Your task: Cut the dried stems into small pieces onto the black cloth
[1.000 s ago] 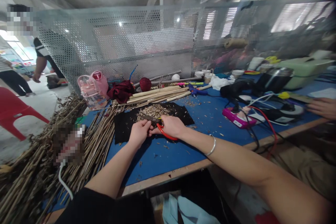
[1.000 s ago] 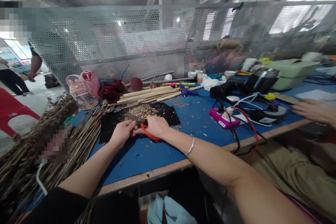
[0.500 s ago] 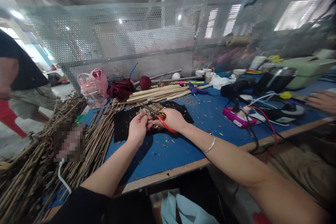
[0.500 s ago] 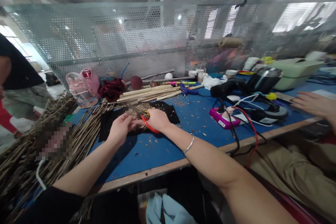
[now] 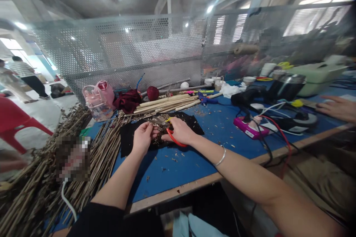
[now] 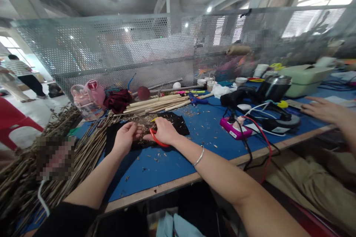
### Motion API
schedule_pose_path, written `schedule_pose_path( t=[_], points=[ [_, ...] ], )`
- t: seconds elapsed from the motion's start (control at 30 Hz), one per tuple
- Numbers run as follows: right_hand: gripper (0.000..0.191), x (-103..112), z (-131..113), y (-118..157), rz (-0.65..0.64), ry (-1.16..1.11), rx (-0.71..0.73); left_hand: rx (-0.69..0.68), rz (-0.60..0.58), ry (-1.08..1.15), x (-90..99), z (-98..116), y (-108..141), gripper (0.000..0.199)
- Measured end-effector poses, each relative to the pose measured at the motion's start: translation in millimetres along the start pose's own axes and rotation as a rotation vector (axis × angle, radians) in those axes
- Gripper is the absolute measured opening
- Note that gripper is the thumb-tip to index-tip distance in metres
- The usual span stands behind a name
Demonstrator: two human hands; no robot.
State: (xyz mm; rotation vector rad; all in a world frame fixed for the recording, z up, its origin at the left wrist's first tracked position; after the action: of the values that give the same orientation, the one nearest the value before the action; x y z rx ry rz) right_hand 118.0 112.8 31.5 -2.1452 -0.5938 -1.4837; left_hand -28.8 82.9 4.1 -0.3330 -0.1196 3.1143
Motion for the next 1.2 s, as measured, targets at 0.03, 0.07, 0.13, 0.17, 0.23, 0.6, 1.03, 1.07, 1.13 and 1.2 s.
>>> schedule_pose_path(
  t=[0.03,0.07,0.13,0.17,0.23,0.6,1.03,1.07,1.13,1.2],
  points=[
    [0.060,0,-2,1,0.001,0.008,0.014,0.000,-0.013,-0.001,-0.8,0,0,0.023],
    [0.060,-1,-3,1,0.004,0.016,0.024,0.002,-0.027,-0.002,-2.4,-1,-1,0.022],
    [0.061,-1,-5,2,0.017,0.027,0.030,0.008,-0.046,0.003,-5.8,-2,-2,0.021],
    [0.061,-1,-5,2,0.022,0.030,0.031,0.012,-0.048,0.007,-7.2,-3,-2,0.021],
    [0.062,-2,-5,1,0.019,0.032,0.032,0.021,-0.046,0.009,-9.1,-3,-1,0.019],
    [0.057,-5,-9,0,-0.031,0.083,0.032,0.073,-0.061,0.013,-12.1,-20,0,0.009],
    [0.053,-14,-2,2,-0.186,0.025,-0.102,0.113,-0.020,-0.121,-7.9,-18,4,0.019],
    [0.053,-16,-1,2,-0.202,0.031,-0.110,0.127,-0.019,-0.134,-7.3,-20,5,0.019],
    [0.054,-21,3,1,-0.227,0.045,-0.133,0.140,-0.038,-0.164,-6.8,-22,4,0.018],
    [0.056,-24,5,0,-0.250,0.061,-0.135,0.154,-0.055,-0.167,-5.7,-25,3,0.018]
  ],
)
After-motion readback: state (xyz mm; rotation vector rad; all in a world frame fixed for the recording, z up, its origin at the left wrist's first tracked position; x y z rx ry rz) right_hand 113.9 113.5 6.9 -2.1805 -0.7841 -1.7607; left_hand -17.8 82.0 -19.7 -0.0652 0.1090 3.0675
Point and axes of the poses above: each hand's wrist, its own y-axis away from the middle knuckle, its own x-axis out of the back of the hand, z = x × y, the point moved 8 cm from there along -y, towards the middle knuckle, and after that the axes turned 15 degrees about -z, right-handed, at the moved point
